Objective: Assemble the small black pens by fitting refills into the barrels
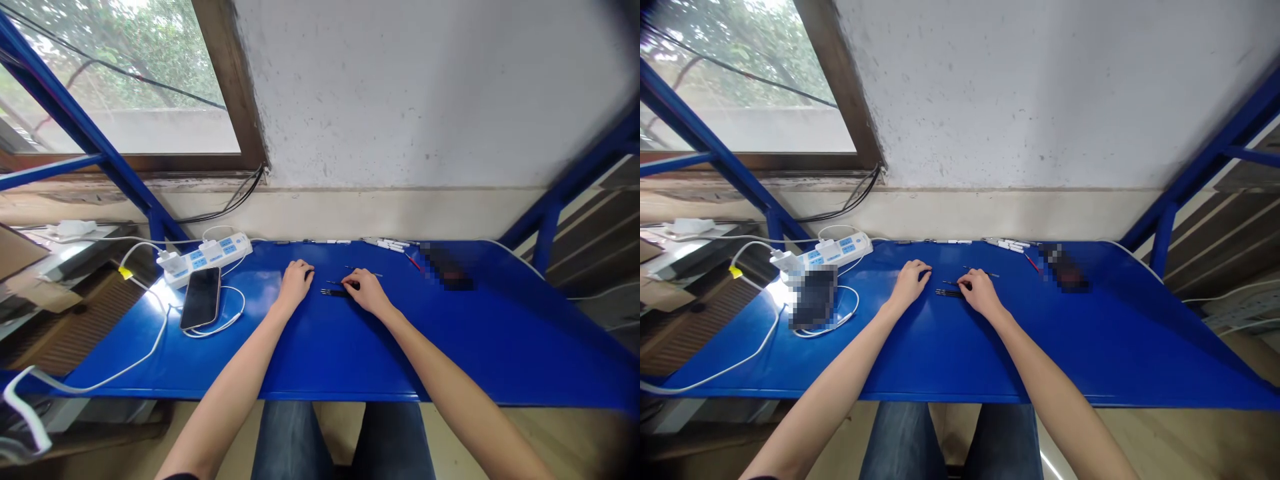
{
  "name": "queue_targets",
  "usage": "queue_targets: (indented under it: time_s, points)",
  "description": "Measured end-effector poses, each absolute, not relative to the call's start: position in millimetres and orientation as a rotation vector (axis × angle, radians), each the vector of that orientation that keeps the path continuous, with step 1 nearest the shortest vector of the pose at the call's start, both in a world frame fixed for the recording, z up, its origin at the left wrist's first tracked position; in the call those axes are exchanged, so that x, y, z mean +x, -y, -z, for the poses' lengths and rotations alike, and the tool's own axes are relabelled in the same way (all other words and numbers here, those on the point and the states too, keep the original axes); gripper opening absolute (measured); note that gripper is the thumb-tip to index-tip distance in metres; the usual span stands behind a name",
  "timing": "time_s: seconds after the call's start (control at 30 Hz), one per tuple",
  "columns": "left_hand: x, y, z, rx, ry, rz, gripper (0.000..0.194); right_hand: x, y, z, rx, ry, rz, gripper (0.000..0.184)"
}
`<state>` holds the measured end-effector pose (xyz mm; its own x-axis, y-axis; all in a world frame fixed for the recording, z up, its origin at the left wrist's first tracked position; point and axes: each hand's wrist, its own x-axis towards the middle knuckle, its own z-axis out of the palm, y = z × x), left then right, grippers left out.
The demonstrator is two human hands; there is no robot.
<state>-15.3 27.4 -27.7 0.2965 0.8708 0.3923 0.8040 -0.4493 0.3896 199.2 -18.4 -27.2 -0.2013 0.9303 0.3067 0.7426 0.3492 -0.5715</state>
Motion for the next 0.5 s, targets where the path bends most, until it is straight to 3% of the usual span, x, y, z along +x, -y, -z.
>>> queue_targets:
  time_s: [0.5]
  points:
    - [-8.6, -20.8, 25.4, 2.354, -1.437, -1.004, 0.012, 201.9, 26.2, 16.9, -1.194, 2.242, -0.458, 0.015]
